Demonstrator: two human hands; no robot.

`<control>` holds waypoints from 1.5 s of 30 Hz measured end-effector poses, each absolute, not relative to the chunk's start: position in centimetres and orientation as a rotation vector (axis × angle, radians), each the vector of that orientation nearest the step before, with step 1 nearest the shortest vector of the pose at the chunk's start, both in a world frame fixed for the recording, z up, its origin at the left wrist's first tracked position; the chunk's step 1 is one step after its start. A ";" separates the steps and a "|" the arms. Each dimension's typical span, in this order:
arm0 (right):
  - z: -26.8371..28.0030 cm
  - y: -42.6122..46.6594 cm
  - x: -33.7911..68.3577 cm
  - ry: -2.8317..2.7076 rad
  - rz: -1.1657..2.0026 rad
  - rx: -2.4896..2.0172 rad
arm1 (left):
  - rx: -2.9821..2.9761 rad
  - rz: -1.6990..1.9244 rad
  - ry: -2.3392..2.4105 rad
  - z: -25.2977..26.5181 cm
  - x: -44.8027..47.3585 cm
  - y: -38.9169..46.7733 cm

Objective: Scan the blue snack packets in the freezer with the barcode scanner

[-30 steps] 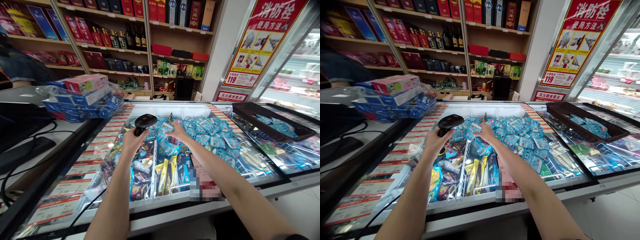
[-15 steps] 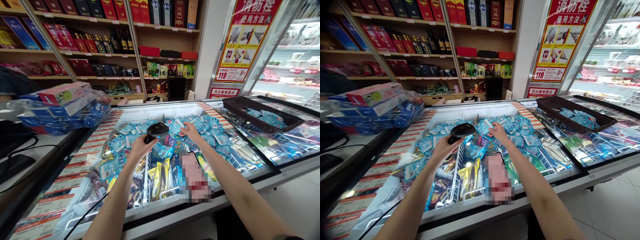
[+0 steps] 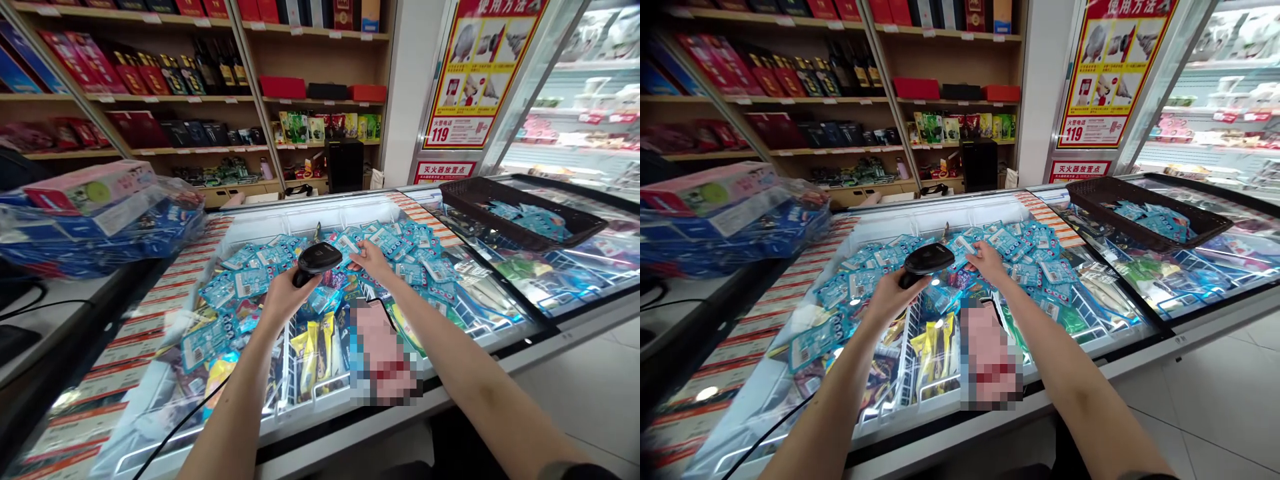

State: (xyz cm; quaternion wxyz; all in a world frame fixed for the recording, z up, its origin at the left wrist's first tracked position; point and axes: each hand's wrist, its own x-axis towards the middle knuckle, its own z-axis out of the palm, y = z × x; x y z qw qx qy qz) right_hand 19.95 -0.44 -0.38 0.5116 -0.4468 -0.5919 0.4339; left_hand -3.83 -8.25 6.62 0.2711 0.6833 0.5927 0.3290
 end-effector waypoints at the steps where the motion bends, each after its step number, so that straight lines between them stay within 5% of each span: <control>1: -0.4 -0.5 19.9 -1.434 1.034 -1.080 | 1.871 0.877 1.602 6.6 -3.8 -8.2; 31: -0.4 -1.1 19.8 -1.428 0.959 -1.036 | 1.912 0.871 1.689 6.7 -4.1 -8.1; 45: 1.4 -2.0 22.9 -1.353 0.011 -1.649 | 1.820 0.975 1.807 6.2 -6.3 -7.7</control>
